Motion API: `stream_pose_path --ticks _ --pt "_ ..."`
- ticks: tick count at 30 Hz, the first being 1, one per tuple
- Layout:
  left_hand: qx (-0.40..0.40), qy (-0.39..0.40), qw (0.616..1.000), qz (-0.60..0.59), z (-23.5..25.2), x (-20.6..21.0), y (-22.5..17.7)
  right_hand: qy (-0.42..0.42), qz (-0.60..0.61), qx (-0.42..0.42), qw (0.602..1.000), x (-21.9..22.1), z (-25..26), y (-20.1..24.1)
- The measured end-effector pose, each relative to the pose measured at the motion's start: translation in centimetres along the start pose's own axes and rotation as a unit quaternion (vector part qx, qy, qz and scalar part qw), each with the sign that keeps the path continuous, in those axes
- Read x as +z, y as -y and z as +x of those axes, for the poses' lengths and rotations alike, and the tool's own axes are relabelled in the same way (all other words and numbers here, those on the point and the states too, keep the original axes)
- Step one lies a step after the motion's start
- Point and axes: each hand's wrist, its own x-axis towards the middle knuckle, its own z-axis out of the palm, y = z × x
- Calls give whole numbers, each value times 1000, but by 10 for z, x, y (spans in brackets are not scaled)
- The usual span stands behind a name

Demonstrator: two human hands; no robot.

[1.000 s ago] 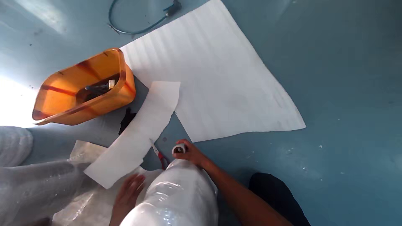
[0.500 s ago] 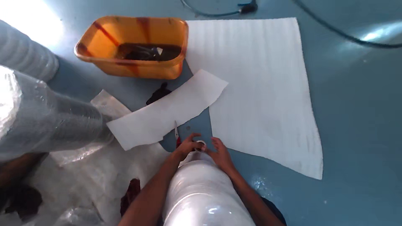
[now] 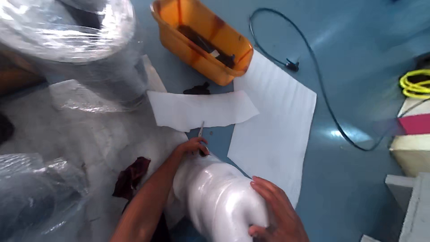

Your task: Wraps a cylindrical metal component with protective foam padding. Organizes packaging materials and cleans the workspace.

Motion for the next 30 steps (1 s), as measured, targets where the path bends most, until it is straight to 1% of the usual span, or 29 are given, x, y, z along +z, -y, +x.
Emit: stream_pose_path --ticks 3,6,8,11,14,16,17,19,21,22,24,28,30 --pt "30 33 998 55 -39 -17 2 -21 6 -14 1000 4 -3 -2" --pt "67 43 994 73 -68 -19 14 -45 8 -19 999 7 -5 1" --pt "90 31 992 80 -81 -17 22 -67 7 -27 997 10 -5 1" --pt "99 -2 991 88 -90 -16 26 -90 -12 -32 995 13 -3 2" --pt "95 -35 991 87 -99 -24 34 -107 -40 -27 993 14 -1 4" --pt "82 -43 991 100 -120 -24 43 -116 -64 -12 991 15 -2 9" --pt "74 -46 991 103 -135 -20 47 -119 -74 -8 990 16 0 12" --pt "56 -66 993 75 -164 2 66 -119 -86 -1 989 16 0 19" --pt "46 -119 992 9 -185 33 92 -122 -87 -1 989 16 0 22" --pt "40 -150 988 -22 -193 46 100 -130 -87 1 988 17 -1 21" --pt "31 -183 980 -70 -202 65 113 -132 -86 4 987 18 -5 19" --pt "35 -152 984 -86 -230 85 122 -132 -91 10 987 17 -3 26" --pt "37 -144 983 -112 -243 111 128 -127 -98 18 987 17 -3 30"
